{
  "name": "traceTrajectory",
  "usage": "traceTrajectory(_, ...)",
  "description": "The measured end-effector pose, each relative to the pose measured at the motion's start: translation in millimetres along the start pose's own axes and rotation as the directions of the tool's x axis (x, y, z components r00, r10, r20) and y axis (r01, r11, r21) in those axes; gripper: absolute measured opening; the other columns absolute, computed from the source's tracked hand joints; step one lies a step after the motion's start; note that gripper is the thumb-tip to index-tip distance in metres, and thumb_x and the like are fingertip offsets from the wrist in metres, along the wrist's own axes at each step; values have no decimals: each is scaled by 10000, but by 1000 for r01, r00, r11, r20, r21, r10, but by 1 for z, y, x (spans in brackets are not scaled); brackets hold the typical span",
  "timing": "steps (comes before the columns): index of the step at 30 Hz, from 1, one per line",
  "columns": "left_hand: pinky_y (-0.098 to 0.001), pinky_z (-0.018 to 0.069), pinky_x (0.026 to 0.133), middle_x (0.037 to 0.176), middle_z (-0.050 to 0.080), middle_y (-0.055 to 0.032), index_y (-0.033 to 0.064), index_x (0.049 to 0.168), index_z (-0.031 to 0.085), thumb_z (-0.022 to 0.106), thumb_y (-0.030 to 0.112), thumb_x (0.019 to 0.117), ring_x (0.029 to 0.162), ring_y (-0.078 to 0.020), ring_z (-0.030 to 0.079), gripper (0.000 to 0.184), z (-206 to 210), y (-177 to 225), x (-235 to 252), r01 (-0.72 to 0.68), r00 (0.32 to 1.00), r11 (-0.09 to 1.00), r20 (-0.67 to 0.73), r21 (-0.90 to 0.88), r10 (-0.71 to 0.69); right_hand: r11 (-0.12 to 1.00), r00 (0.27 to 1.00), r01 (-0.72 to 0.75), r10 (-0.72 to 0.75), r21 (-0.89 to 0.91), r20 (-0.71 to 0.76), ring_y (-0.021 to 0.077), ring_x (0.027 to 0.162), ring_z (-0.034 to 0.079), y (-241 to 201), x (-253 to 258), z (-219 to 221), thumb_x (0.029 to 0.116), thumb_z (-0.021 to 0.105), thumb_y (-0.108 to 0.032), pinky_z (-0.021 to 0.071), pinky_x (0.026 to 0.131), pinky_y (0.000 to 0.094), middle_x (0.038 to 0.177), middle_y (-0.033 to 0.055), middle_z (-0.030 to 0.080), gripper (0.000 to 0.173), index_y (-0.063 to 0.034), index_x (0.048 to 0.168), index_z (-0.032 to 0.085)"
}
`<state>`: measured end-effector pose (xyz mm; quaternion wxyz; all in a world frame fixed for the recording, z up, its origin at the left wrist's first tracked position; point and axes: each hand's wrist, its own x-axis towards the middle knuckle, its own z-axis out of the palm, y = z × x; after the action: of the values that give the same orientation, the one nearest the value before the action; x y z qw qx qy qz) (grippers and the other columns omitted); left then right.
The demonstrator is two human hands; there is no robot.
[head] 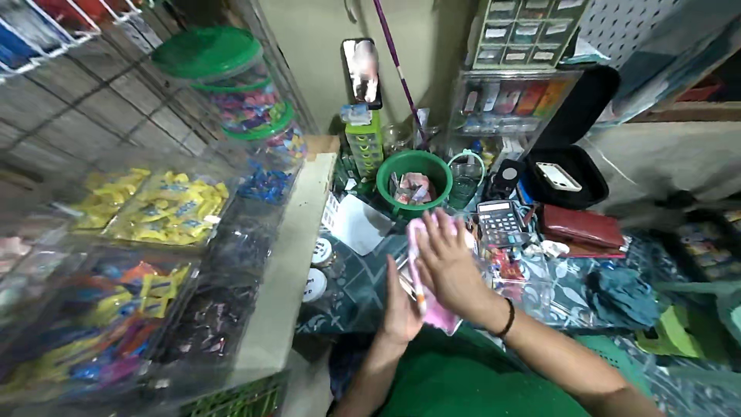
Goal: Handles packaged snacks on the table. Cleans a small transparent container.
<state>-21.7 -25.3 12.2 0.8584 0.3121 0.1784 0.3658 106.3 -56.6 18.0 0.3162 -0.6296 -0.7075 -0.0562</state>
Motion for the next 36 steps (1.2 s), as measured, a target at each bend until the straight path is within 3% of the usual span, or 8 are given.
traceTrajectory(6, -321, 551, 966, 1335, 645, -73, 30, 1471, 439, 0, 652, 1011, 1177, -125, 642, 890, -10, 20, 22, -140, 980, 987, -129, 84, 150, 949, 958, 243, -268, 202, 104, 337, 1493, 381, 1, -29, 15, 1075, 372, -296, 207, 1180, 701, 1564, 88, 491, 440, -126, 1407, 607)
traceTrajectory(12, -393, 571, 905, 1497, 523, -73, 98, 1522, 380, 128, 744, 972, 1269, -226, 598, 885, -14, 12, 34, -38, 999, 999, -24, -31, 38, 964, 961, -251, 238, 88, 138, 523, 1435, 382, 48, -15, -1, 1055, 428, -347, 327, 1163, 646, 1550, 351, 379, 587, 72, 1460, 495)
traceTrajectory(14, -407, 589, 871, 1439, 579, -69, 103, 1490, 427, 223, 780, 940, 1208, -237, 642, 896, -16, 13, 36, -27, 998, 1000, 53, -14, 28, 862, 874, -452, 378, 229, 306, 375, 1385, 505, 56, -5, -16, 1065, 448, -393, 423, 1140, 486, 1537, 309, 421, 688, 100, 1533, 339)
traceTrajectory(16, -438, 578, 887, 1418, 605, -70, 133, 1460, 504, 341, 842, 863, 1198, -256, 648, 941, -23, 16, 42, -28, 991, 999, 131, 44, 22, 743, 870, -491, 396, 456, 292, 195, 1066, 699, 65, -4, -19, 1023, 581, -366, 570, 952, 377, 1232, 190, 680, 596, 56, 1434, 491)
traceTrajectory(20, -453, 538, 991, 1408, 614, -100, 183, 1410, 601, 387, 871, 805, 1252, -290, 621, 940, -31, 19, 52, -67, 964, 993, 251, -101, 91, 521, 854, -473, 468, 710, 226, 16, 805, 691, 56, 5, -35, 999, 625, -230, 602, 775, 236, 938, -6, 724, 297, 3, 1182, 638)
traceTrajectory(26, -255, 520, 984, 1298, 619, -72, -92, 1433, 417, 464, 117, 1020, 1117, -45, 616, 465, -37, -31, 48, -199, 979, 847, 64, 492, 193, 292, 749, -445, 639, 846, 174, 38, 769, 697, 34, 26, -24, 1076, 444, -163, 617, 737, 253, 883, -17, 706, 267, 20, 1215, 581)
traceTrajectory(28, -223, 557, 853, 1011, 688, -24, -67, 1206, 585, 419, 7, 1017, 894, -7, 649, 262, -20, -39, 38, -119, 988, 806, -7, 579, 151, 373, 730, -418, 681, 828, 62, 20, 761, 685, 38, 26, -17, 1069, 451, -149, 608, 736, 238, 875, -11, 696, 265, 44, 1199, 577)
traceTrajectory(36, -162, 579, 750, 846, 753, -59, -53, 915, 760, 722, 44, 886, 766, 14, 687, 108, -30, -34, 21, -447, 884, 531, 267, 720, 383, 767, 657, -332, 606, 549, -449, -88, 798, 641, 79, 11, -38, 1049, 469, -122, 561, 785, 152, 865, -29, 684, 279, 100, 1052, 637)
